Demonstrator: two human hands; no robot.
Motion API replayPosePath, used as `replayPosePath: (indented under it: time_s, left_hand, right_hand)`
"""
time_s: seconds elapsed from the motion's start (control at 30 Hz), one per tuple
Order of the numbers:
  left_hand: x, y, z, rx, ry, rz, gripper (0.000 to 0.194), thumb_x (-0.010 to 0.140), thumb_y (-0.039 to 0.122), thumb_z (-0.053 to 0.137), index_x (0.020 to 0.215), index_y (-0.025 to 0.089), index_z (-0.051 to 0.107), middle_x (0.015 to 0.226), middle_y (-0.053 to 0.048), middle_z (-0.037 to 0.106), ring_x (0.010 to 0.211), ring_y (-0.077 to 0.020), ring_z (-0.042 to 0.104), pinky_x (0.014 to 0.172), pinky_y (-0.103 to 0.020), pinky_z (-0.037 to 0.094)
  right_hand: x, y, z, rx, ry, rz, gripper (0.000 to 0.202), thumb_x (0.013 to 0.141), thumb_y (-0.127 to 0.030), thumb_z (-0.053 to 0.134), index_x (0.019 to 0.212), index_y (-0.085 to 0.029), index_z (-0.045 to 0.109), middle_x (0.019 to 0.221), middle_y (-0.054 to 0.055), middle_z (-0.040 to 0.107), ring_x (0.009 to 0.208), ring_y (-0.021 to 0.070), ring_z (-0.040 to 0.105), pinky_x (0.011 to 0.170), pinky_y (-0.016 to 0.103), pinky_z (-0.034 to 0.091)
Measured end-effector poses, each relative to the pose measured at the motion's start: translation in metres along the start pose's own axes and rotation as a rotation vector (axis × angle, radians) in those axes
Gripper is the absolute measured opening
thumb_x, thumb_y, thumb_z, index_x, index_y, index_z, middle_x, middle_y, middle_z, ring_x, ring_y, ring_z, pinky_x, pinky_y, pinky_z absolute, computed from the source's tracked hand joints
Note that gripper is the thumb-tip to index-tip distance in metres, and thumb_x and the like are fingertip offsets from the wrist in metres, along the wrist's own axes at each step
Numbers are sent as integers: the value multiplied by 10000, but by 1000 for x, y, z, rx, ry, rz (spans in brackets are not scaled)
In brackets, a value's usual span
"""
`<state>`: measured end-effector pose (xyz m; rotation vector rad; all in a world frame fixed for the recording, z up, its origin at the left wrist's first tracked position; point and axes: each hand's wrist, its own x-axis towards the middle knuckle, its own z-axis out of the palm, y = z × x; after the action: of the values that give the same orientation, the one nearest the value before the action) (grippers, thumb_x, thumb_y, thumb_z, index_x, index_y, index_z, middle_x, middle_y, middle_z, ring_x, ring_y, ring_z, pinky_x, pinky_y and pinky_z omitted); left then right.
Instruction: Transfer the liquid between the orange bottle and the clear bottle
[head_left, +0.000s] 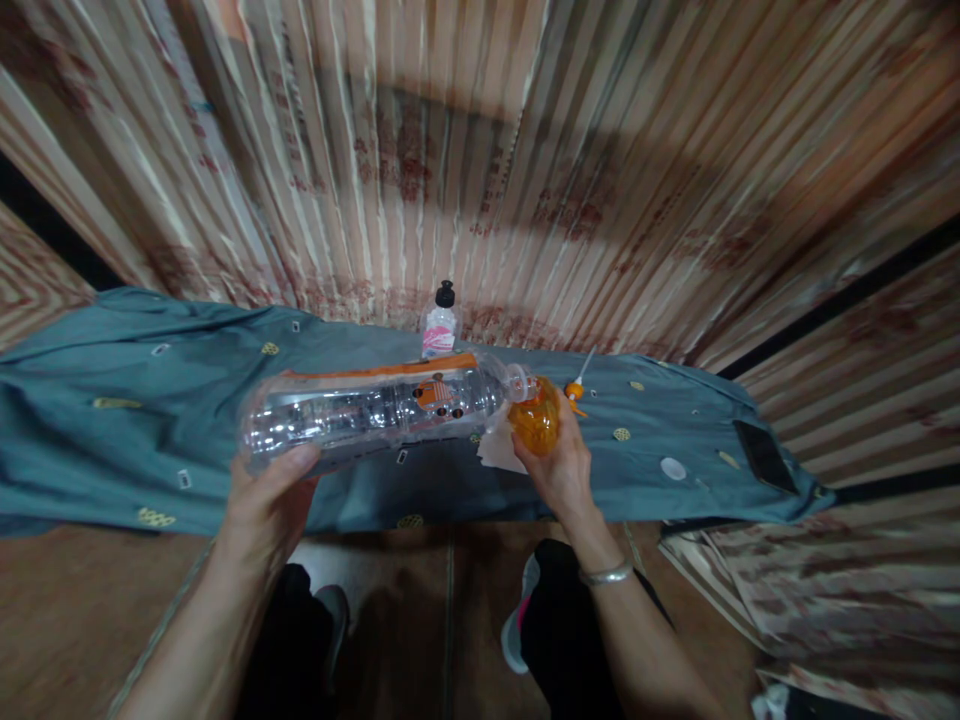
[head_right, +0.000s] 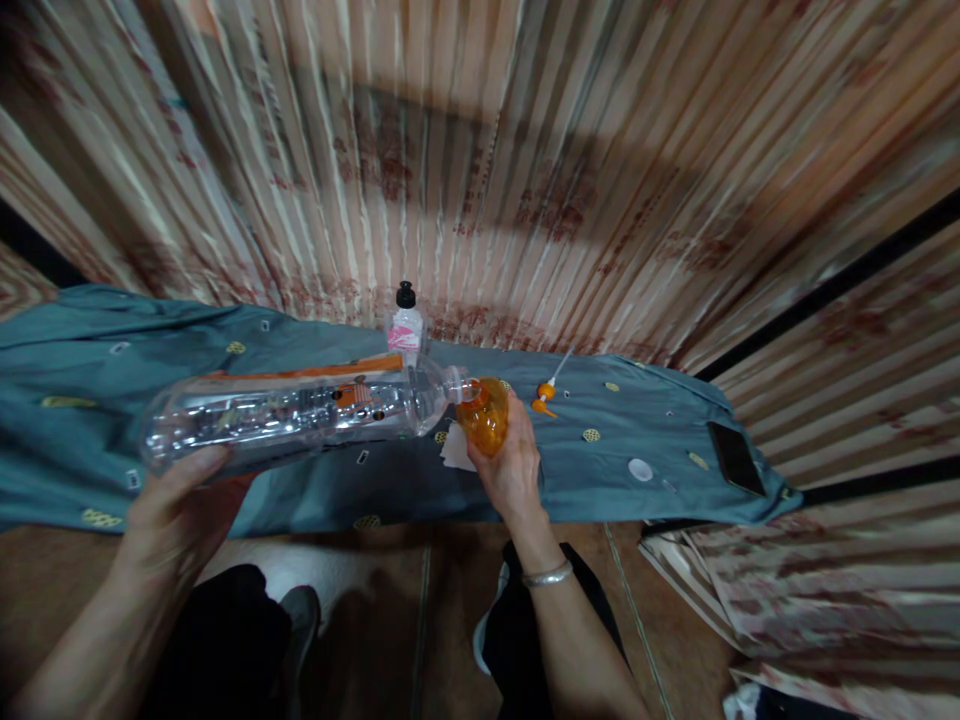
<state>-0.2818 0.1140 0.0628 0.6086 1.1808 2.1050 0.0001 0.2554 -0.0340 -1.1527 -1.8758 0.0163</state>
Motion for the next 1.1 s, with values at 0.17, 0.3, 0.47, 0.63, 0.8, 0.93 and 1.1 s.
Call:
replayPosePath:
  time_s: [0.17,0.3,0.47,0.63,0.8,0.93,1.1]
  left_hand:
    - [0,1,2,2,29,-7,1150,368,448,1090,1440,356,683,1150,-53,825,808,-257,781,876,-441,677]
    - [0,-1,-2,10,17,-16,1139,401,428,1089,1459,355,673,1155,-61,825,829,-262,780,878,-447,674]
    - [-1,-3,-1,-3,37,-20,1136,381,408,1087,1442,380,683,1132,-34,828,803,-248,770,866,-430,676]
    - [-1,-1,-1,6,-2,6,1139,413,424,1088,1470,379,666,1122,-34,826,806,-243,765,875,-420,667]
    - [1,-3,-1,12,-9,18,1106,401,427,1086,1432,386,688,1150,-26,815,796,-219,748,853,-384,664]
    - [3,-5,-4,27,13,1,1043,385,443,1076,1366,363,733,1113,-24,812,881,-230,738,849,-351,653]
    - [2,-5,-6,36,10,-12,1008,396,449,1075,1344,363,743,1135,-19,800,900,-222,730,811,-313,640]
  right_hand:
    - [0,1,-1,-4,-17,12,882,872,-334,764,1651,-172,382,1556,199,644,1439,336,646,1183,529,581]
    - [-1,2,0,-1,-7,5,892,872,-348,769,1652,-171,375,1565,199,636,1447,337,638,1191,524,573]
    - [-1,3,0,-13,-17,17,892,876,-358,770,1653,-174,374,1559,200,641,1438,341,647,1185,533,577]
    - [-1,3,0,3,-5,1,886,882,-361,766,1655,-175,374,1560,206,637,1444,341,642,1188,540,571]
    - [-2,3,1,9,-7,17,885,884,-365,773,1654,-177,380,1563,201,638,1444,340,641,1192,540,569]
    - [-1,1,1,10,-3,14,873,891,-360,757,1656,-180,377,1554,193,648,1436,329,649,1185,529,579]
    - [0,1,0,4,-13,3,871,889,-350,761,1653,-178,379,1559,194,642,1448,334,638,1197,542,567]
